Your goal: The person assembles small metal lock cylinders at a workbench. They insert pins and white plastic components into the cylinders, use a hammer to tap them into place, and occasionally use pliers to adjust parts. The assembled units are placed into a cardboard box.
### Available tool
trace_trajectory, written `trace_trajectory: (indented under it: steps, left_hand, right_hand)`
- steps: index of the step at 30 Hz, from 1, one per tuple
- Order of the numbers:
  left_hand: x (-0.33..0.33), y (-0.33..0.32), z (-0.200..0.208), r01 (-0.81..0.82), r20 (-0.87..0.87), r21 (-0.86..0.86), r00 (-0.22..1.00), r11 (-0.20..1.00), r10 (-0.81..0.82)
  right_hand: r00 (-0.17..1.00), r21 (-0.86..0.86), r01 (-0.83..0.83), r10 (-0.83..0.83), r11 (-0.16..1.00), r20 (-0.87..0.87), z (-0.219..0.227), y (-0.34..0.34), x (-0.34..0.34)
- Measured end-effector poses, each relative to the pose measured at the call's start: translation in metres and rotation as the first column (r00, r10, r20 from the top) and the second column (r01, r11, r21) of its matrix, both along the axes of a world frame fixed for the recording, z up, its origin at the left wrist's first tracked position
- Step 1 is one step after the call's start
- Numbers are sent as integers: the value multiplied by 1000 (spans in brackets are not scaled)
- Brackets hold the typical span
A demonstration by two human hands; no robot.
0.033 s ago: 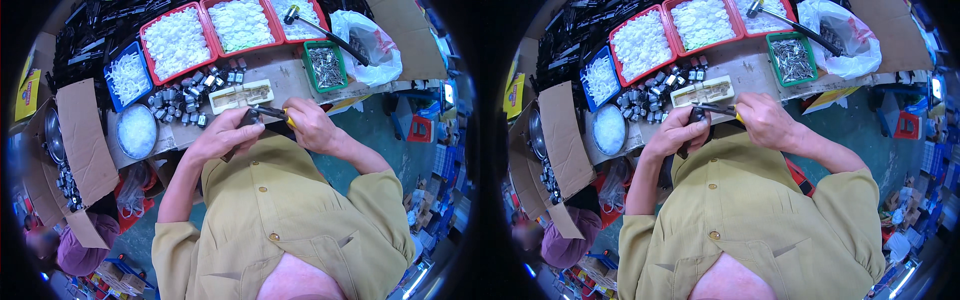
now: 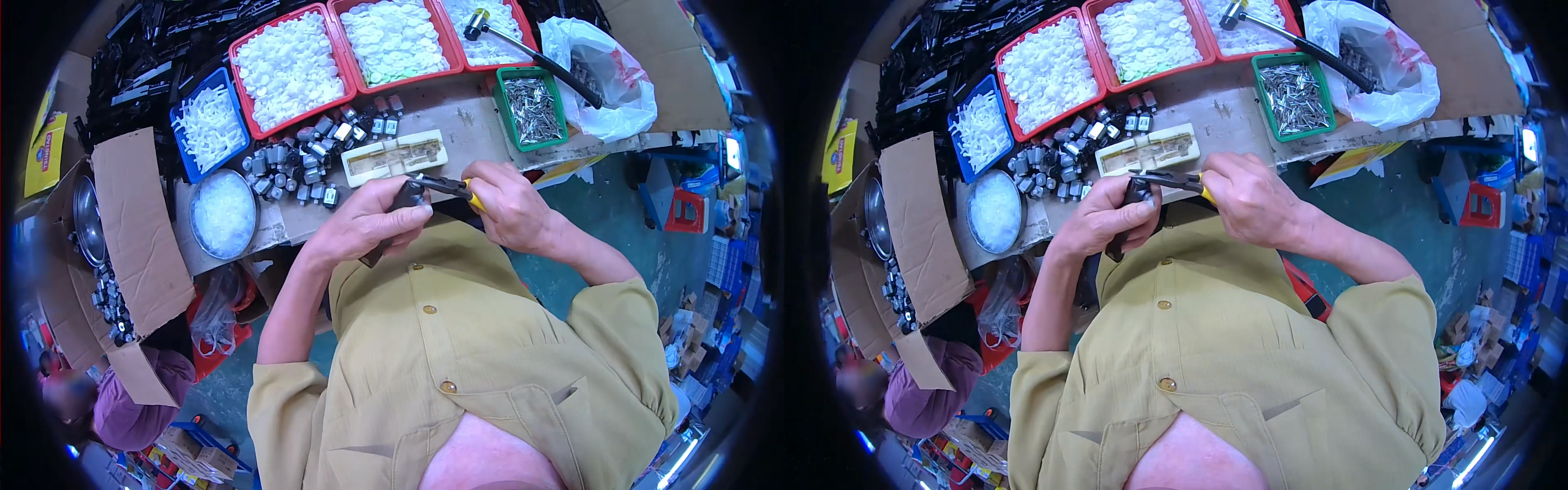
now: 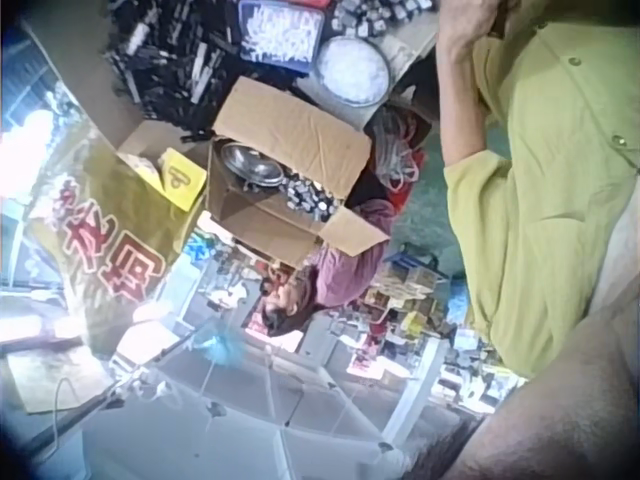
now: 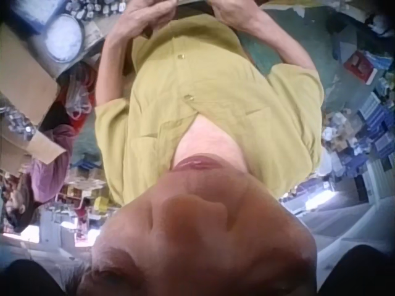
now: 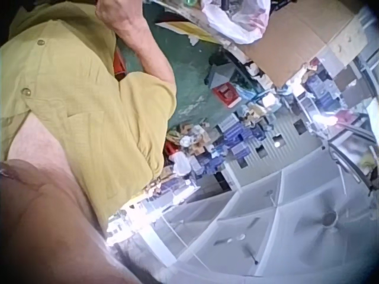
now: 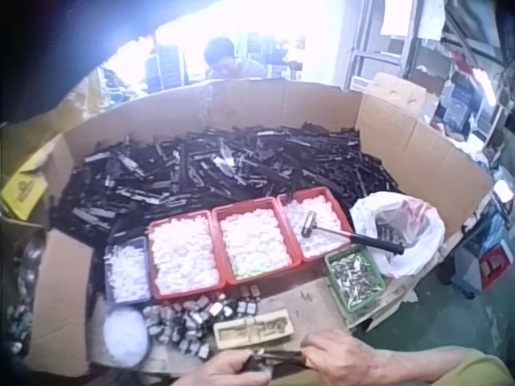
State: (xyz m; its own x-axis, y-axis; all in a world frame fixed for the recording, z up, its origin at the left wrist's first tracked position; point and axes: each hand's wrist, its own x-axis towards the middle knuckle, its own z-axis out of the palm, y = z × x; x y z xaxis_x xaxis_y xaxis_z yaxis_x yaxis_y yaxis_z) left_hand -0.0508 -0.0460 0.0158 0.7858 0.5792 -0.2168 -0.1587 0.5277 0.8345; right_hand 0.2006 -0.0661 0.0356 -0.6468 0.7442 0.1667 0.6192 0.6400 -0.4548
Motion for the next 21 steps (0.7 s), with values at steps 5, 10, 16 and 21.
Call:
trace_trajectory:
  steps: [5,10,16,21]
  left_hand:
    - [-8,-8,7,-93,-142,113,984,989,109]
    - [-65,-37,6,157,-640,478,737,864,220]
    - [-126,-91,-20,488,-920,369,74,791,384]
    - [-91,-75,-8,241,-686,726,326,644,651]
  right_hand:
    - [1000,-19,-29,29,999,-9,4,6,-9]
    - [976,101,113,-129,988,174,-23,30,3]
    - [887,253,231,-310,939,342,-50,43,15]
    - [859,190,248,-306,950,410,-53,40,11]
